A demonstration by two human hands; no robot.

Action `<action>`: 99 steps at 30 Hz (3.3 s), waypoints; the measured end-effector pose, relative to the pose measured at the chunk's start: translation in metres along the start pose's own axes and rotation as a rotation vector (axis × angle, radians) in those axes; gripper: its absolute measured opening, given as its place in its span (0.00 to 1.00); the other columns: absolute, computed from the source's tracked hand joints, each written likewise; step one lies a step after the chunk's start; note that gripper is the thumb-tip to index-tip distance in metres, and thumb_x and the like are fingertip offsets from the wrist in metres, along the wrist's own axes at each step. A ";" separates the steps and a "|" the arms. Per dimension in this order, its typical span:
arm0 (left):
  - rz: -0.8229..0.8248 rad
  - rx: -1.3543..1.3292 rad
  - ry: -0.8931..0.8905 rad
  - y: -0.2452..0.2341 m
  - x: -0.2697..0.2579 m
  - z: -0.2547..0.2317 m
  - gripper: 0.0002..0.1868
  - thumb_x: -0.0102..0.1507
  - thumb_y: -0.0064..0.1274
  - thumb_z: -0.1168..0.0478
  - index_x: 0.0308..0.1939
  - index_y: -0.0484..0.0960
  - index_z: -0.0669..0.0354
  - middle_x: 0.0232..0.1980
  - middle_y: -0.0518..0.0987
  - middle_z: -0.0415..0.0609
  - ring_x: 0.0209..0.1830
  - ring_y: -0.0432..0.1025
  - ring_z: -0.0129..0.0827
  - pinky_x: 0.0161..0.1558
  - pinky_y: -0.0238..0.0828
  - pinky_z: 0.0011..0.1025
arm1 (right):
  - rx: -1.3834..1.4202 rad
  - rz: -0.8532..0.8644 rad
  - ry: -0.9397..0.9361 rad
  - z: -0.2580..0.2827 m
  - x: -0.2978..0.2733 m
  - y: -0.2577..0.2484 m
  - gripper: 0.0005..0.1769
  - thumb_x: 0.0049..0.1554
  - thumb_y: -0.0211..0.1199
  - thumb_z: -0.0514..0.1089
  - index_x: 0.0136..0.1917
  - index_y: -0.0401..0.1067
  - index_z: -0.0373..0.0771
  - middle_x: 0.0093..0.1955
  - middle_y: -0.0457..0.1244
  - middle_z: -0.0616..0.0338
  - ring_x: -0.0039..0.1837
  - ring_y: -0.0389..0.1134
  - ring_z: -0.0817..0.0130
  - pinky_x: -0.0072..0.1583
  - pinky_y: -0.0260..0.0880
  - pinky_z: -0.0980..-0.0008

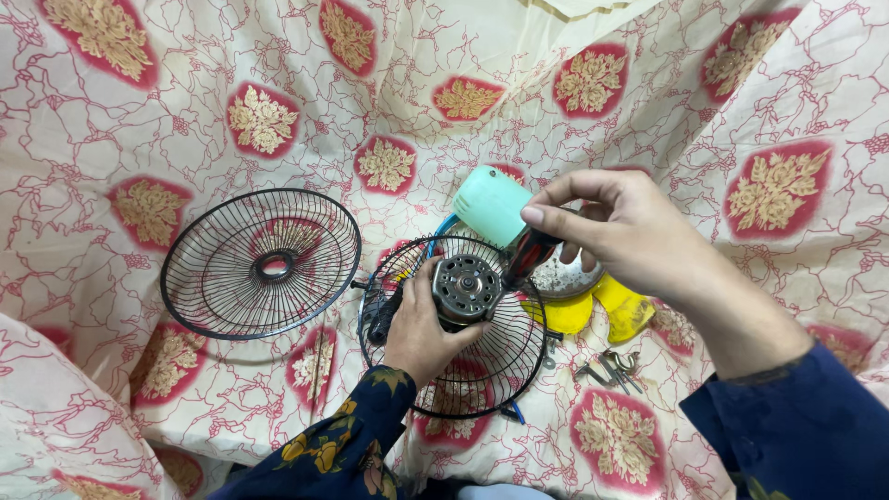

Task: The person uses a screwdriver to tighten screws on the central motor housing of a disassembled electric fan. The fan cage and blades are removed and placed nearby on a patterned cloth surface.

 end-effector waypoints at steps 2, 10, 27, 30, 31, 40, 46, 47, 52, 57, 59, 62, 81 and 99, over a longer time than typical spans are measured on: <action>0.005 0.001 -0.006 0.001 0.000 0.000 0.63 0.46 0.73 0.41 0.74 0.52 0.56 0.65 0.67 0.61 0.62 0.71 0.53 0.61 0.70 0.44 | 0.063 0.093 -0.026 0.005 -0.001 0.000 0.16 0.55 0.66 0.49 0.55 0.80 0.43 0.39 0.73 0.66 0.39 0.67 0.81 0.40 0.71 0.76; -0.015 -0.019 0.027 0.001 -0.001 0.001 0.63 0.45 0.73 0.41 0.74 0.52 0.56 0.67 0.66 0.61 0.63 0.70 0.54 0.61 0.69 0.43 | -0.434 -0.271 0.044 0.001 -0.001 -0.008 0.23 0.55 0.75 0.55 0.43 0.76 0.30 0.36 0.70 0.51 0.39 0.70 0.68 0.44 0.70 0.65; 0.014 0.016 0.026 0.003 0.000 0.004 0.68 0.41 0.78 0.49 0.75 0.48 0.54 0.70 0.63 0.59 0.66 0.67 0.54 0.63 0.67 0.44 | -0.256 -0.083 0.126 -0.006 0.001 -0.005 0.20 0.52 0.74 0.52 0.52 0.76 0.38 0.43 0.73 0.57 0.44 0.74 0.73 0.49 0.74 0.69; 0.027 0.043 -0.034 0.006 0.000 0.008 0.66 0.42 0.78 0.54 0.76 0.50 0.49 0.68 0.65 0.57 0.65 0.68 0.52 0.64 0.67 0.44 | -0.326 -0.086 0.185 -0.019 0.000 -0.002 0.24 0.51 0.77 0.53 0.50 0.72 0.37 0.41 0.71 0.53 0.41 0.73 0.69 0.46 0.75 0.67; 0.046 0.055 -0.070 0.008 0.000 0.011 0.65 0.43 0.77 0.55 0.76 0.50 0.48 0.67 0.66 0.56 0.65 0.68 0.51 0.64 0.67 0.43 | -0.335 -0.066 0.188 -0.026 0.000 -0.002 0.25 0.49 0.78 0.53 0.50 0.70 0.38 0.41 0.71 0.53 0.41 0.73 0.69 0.44 0.75 0.68; -0.203 0.053 0.168 0.011 -0.006 0.009 0.62 0.44 0.77 0.51 0.73 0.53 0.58 0.65 0.68 0.58 0.64 0.68 0.52 0.61 0.65 0.47 | 0.448 -0.195 0.403 -0.153 -0.041 -0.043 0.12 0.56 0.67 0.40 0.51 0.70 0.33 0.47 0.68 0.53 0.45 0.73 0.62 0.49 0.74 0.70; -0.198 0.070 0.122 0.017 -0.007 0.015 0.64 0.43 0.77 0.48 0.74 0.52 0.57 0.64 0.70 0.58 0.62 0.69 0.52 0.61 0.65 0.48 | 1.039 -0.363 0.515 -0.214 -0.092 -0.040 0.15 0.60 0.55 0.40 0.58 0.69 0.30 0.56 0.68 0.46 0.56 0.73 0.60 0.56 0.75 0.76; -0.204 0.070 0.138 0.016 -0.007 0.014 0.64 0.43 0.77 0.48 0.74 0.52 0.58 0.64 0.70 0.59 0.62 0.69 0.53 0.60 0.64 0.48 | 1.044 -0.352 0.569 -0.222 -0.099 -0.033 0.17 0.58 0.55 0.38 0.59 0.69 0.29 0.56 0.68 0.45 0.57 0.74 0.60 0.56 0.75 0.76; -0.200 0.084 0.136 0.017 -0.006 0.012 0.63 0.44 0.76 0.46 0.73 0.53 0.59 0.63 0.71 0.60 0.61 0.69 0.54 0.60 0.64 0.49 | 0.907 -0.240 0.655 -0.261 -0.115 -0.011 0.20 0.55 0.57 0.33 0.62 0.68 0.34 0.53 0.64 0.52 0.55 0.70 0.63 0.53 0.73 0.68; -0.210 0.069 0.136 0.018 -0.009 0.011 0.61 0.46 0.75 0.47 0.73 0.53 0.58 0.62 0.71 0.59 0.61 0.70 0.54 0.61 0.64 0.48 | 0.544 -0.402 0.769 -0.321 -0.123 -0.009 0.19 0.55 0.58 0.35 0.60 0.71 0.39 0.40 0.62 0.55 0.39 0.63 0.65 0.39 0.62 0.63; -0.213 0.072 0.139 0.018 -0.009 0.011 0.61 0.46 0.75 0.47 0.73 0.53 0.58 0.62 0.71 0.60 0.61 0.70 0.54 0.61 0.64 0.48 | 0.366 -0.409 0.771 -0.336 -0.126 -0.007 0.13 0.55 0.62 0.37 0.56 0.70 0.37 0.36 0.63 0.55 0.35 0.61 0.66 0.37 0.60 0.61; -0.205 0.074 0.141 0.019 -0.009 0.011 0.61 0.46 0.75 0.48 0.74 0.52 0.58 0.62 0.71 0.60 0.61 0.70 0.54 0.62 0.64 0.48 | 0.178 -0.380 0.621 -0.348 -0.116 0.009 0.13 0.53 0.69 0.36 0.50 0.71 0.32 0.34 0.64 0.57 0.35 0.64 0.66 0.39 0.65 0.62; -0.085 0.047 0.111 0.016 -0.009 0.015 0.65 0.47 0.76 0.49 0.76 0.46 0.55 0.67 0.66 0.61 0.65 0.67 0.54 0.64 0.65 0.45 | -0.374 -0.346 0.710 -0.384 -0.124 0.005 0.17 0.47 0.79 0.46 0.45 0.78 0.37 0.39 0.73 0.51 0.41 0.75 0.61 0.50 0.75 0.60; 0.014 -0.191 -0.040 0.008 -0.005 0.016 0.69 0.51 0.64 0.31 0.77 0.41 0.67 0.71 0.63 0.69 0.70 0.66 0.54 0.69 0.61 0.42 | 0.183 -0.399 0.494 -0.262 -0.053 0.010 0.14 0.51 0.71 0.35 0.44 0.66 0.35 0.39 0.69 0.51 0.39 0.73 0.63 0.42 0.73 0.64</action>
Point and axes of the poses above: each hand's wrist, its own x-axis towards the middle knuckle, its own y-axis out of the palm, z = x × y, the point moved 7 cm from there along x, towards the middle knuckle
